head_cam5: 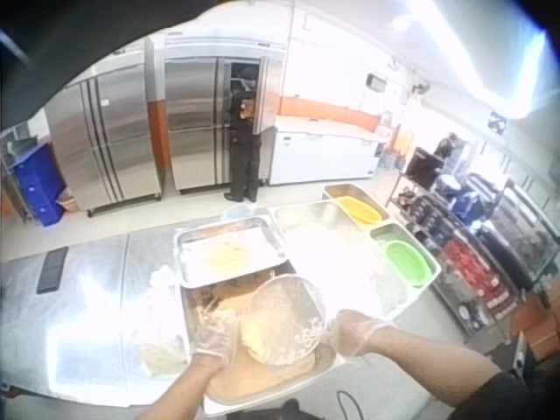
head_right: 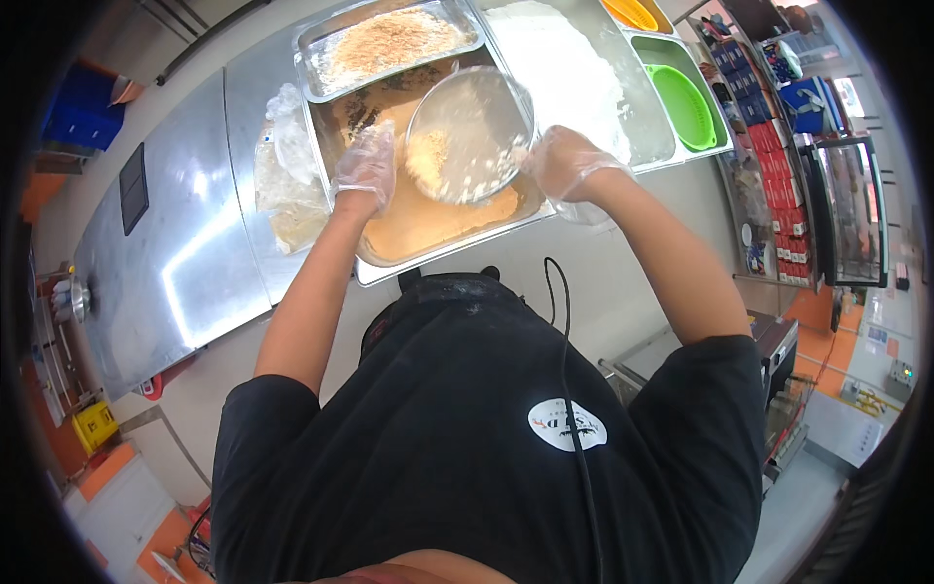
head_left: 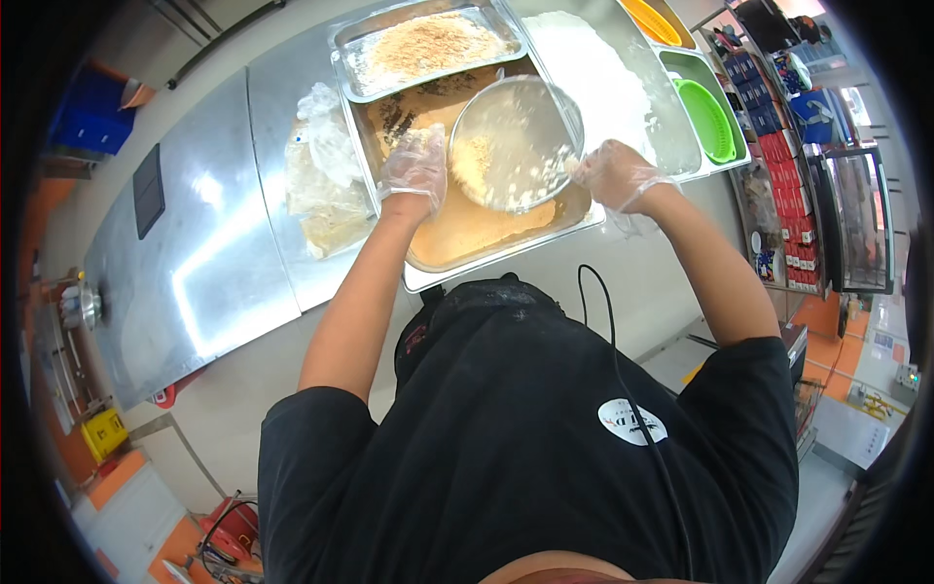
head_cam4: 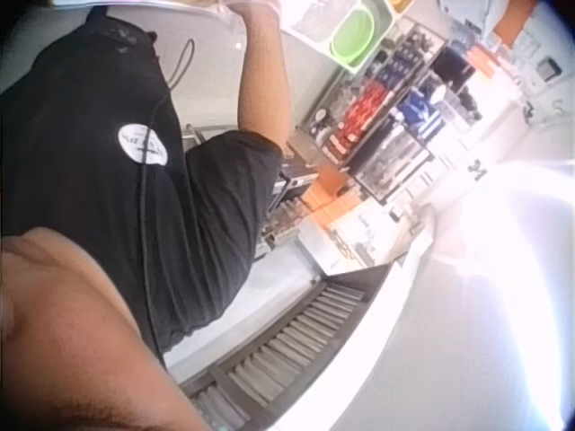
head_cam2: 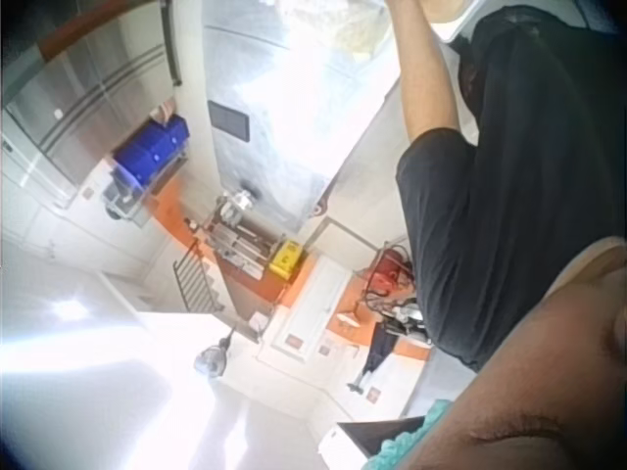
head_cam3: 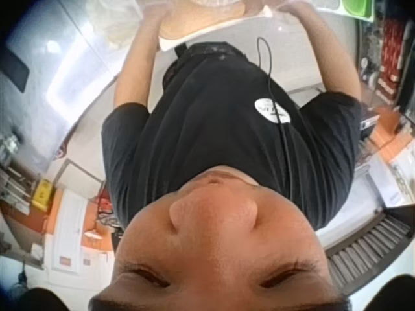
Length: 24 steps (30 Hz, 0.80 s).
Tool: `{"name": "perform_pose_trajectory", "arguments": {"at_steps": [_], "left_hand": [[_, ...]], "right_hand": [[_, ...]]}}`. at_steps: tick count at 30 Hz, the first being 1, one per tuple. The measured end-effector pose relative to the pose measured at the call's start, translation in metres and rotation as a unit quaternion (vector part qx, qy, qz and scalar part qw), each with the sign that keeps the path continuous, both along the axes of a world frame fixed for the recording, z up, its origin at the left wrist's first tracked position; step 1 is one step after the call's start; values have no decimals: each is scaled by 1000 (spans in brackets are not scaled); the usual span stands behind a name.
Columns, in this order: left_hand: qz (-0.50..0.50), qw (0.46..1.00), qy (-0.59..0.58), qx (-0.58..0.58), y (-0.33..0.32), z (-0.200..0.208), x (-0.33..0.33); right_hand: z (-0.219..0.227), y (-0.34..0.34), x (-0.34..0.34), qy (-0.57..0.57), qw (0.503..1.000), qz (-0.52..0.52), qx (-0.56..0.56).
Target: The person prepares pieces of chicken by dredging them in a dry flour mixture, then coats them in a wet orange batter, and finally dredges them back through the flour before placing them into a wok of hot oil to fry. The person also uses a hand-held sieve to filter out clumps from the flour tray.
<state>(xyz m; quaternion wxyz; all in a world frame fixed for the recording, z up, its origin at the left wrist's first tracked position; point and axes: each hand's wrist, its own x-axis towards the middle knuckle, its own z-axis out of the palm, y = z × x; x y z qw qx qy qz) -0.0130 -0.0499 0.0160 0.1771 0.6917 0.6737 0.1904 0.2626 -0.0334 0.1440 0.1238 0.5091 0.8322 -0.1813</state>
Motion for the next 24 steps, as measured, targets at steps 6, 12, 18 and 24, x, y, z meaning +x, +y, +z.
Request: {"name": "perform_pose_trajectory", "arguments": {"at_steps": [6, 12, 18, 24], "left_hand": [[13, 1000, 0, -8, 1, -3, 0], [-1, 1000, 26, 9, 0, -2, -1], [-19, 999, 36, 5, 1, -11, -5], [-33, 996, 74, 46, 4, -24, -6]], "right_hand": [[5, 3, 4, 34, 986, -133, -93], [13, -2, -3, 37, 987, -132, -82], [31, -3, -17, 1, 989, -109, -96], [9, 1, -3, 20, 989, -135, -59]]}}
